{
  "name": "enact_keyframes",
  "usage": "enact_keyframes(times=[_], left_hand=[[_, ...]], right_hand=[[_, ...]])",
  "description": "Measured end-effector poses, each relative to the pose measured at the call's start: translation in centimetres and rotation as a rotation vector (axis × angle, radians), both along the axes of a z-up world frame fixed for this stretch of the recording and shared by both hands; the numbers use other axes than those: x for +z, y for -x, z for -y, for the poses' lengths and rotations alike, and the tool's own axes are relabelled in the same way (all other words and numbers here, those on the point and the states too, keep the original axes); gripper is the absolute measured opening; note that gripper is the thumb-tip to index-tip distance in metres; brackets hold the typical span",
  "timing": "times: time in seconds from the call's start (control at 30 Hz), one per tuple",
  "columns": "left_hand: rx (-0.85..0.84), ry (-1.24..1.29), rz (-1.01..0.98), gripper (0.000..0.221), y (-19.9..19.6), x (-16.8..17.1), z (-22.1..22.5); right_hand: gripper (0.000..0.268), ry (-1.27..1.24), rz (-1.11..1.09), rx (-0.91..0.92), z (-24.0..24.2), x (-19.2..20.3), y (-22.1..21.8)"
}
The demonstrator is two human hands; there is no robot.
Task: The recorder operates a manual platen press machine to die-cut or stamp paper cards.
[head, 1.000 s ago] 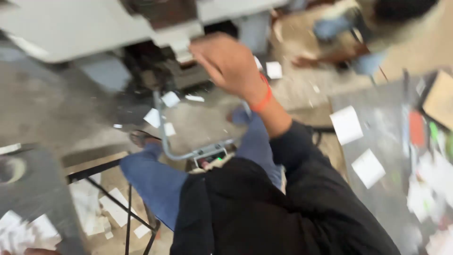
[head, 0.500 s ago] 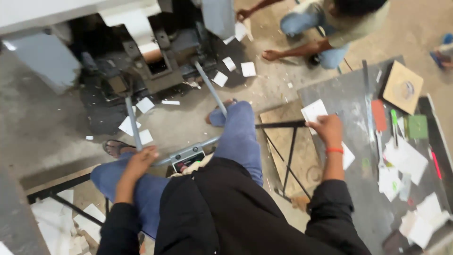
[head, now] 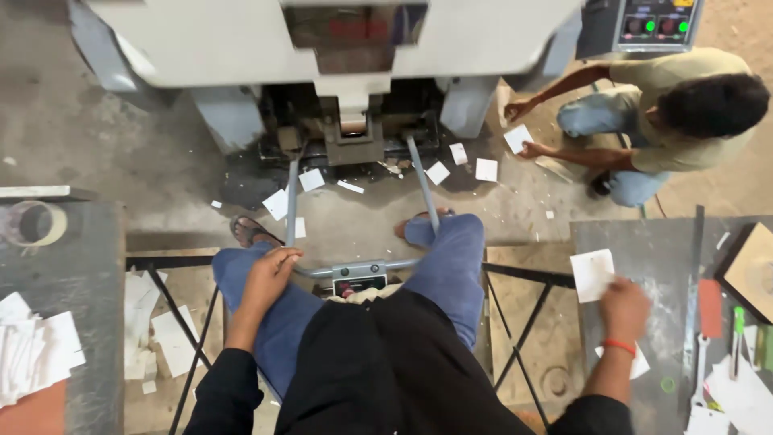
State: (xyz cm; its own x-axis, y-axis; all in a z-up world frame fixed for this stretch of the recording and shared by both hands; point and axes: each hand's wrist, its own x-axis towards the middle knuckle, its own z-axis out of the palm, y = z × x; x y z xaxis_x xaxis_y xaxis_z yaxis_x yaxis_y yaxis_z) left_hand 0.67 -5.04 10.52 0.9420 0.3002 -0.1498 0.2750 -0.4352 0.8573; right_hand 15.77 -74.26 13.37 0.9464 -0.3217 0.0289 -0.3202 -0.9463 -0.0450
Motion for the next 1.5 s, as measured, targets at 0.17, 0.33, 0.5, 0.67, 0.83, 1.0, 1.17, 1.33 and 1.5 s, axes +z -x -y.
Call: enact_keyframes(times=[0.17,0.33,0.5,0.67,0.83,1.0,1.17,1.33,1.5], left_hand=[[-0.205,-0.072,0.252,0.023,-4.9,8.8,0.6],[-0.323,-0.23,0.52,0.023,-15.5,15.3,3.3],[-0.251,-0.566,0.475,0.047,-20.0,6.8,5.4],[-0.504,-0.761,0.087,0.091,-7.9,7.3,7.9],[-0.222,-0.829,0.325,0.037,4.4,6.3,-1.1],[0.535,-1.305,0.289,0.017,17.8,7.2,-14.7],[0.846,-1.559,0.007,0.034,25.5,9.5,-20.1],[0.974,-0.914,0.007,0.018,33.8,-2.2,-28.6],[1.045,-0.383,-0.097,0.019,23.0,7.4,-16.7]], right_hand=[[0.026,0.163,0.401,0.078,-4.2,11.3,-3.4],[0.038,-0.326,0.647,0.669,-21.2,15.5,-9.0],[0.054,-0.493,0.582,1.022,-39.1,8.6,-10.3],[0.038,-0.419,0.207,1.142,-48.2,-1.6,-9.0],[0.039,-0.297,0.243,1.263,-49.9,-2.3,-12.1],[0.035,-0.369,0.195,1.335,-53.1,0.6,-21.6],[0.046,-0.283,-0.139,1.364,-58.6,12.6,-28.7],[0.032,-0.675,0.507,1.376,-56.6,20.0,-19.2],[0.014,-0.591,0.448,1.299,-43.6,13.0,-8.7]])
